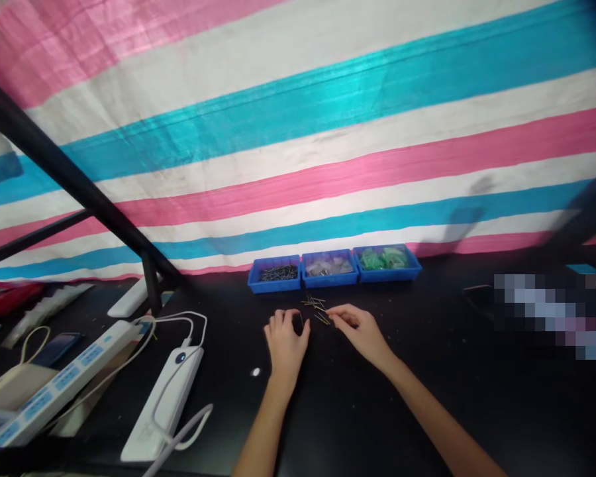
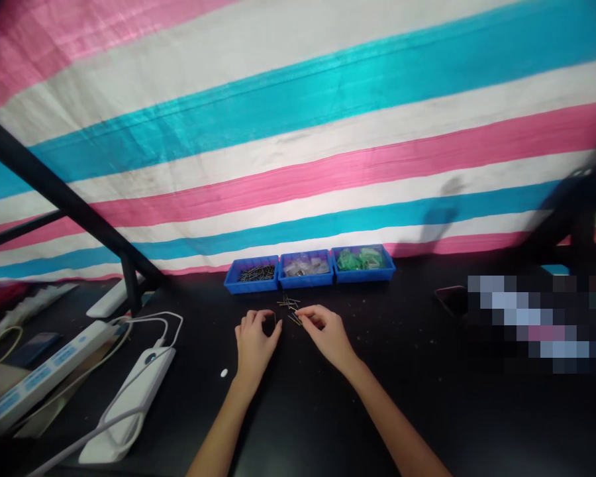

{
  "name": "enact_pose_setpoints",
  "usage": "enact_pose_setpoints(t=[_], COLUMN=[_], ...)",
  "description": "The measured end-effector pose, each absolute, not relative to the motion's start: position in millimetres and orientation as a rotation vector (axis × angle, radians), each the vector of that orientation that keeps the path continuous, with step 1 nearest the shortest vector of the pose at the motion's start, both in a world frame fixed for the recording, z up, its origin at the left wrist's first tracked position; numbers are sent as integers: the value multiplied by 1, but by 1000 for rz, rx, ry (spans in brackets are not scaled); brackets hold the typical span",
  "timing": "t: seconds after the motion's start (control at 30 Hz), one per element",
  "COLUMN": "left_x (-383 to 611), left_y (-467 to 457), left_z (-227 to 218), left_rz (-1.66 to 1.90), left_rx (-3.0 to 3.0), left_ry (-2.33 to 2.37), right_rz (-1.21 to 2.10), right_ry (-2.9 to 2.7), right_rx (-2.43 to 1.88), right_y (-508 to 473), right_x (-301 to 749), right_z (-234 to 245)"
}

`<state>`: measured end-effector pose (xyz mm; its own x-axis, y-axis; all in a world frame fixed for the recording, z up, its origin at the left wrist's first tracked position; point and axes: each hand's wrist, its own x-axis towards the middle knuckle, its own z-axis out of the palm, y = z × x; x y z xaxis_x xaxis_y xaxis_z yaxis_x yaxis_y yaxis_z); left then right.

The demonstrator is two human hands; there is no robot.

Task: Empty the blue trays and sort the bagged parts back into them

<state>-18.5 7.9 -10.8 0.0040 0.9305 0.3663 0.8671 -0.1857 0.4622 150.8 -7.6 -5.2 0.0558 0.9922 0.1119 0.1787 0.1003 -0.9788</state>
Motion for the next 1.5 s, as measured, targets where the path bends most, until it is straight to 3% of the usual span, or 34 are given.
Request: enact_pose_setpoints(t=[0.27,0.87,1.13,1.5], left_x=[-23,-7,-3,-6], left_y=[11,5,1,3], left_z=[-13,5,3,8], left_rz=[934,1028,973,1070], left_rx=[2094,1791,1821,1719], left_ry=[1888,1295,1152,1229], right_rz=[1025,745,858,795], right_ry=[-1332,-1454,-1454,-1368], right_rx=[-1269,-1370,-1269,-1324], right_y=[-10,-11,-13,-11], right_x=[151,150,145,149], right_z=[2,-1,0,2])
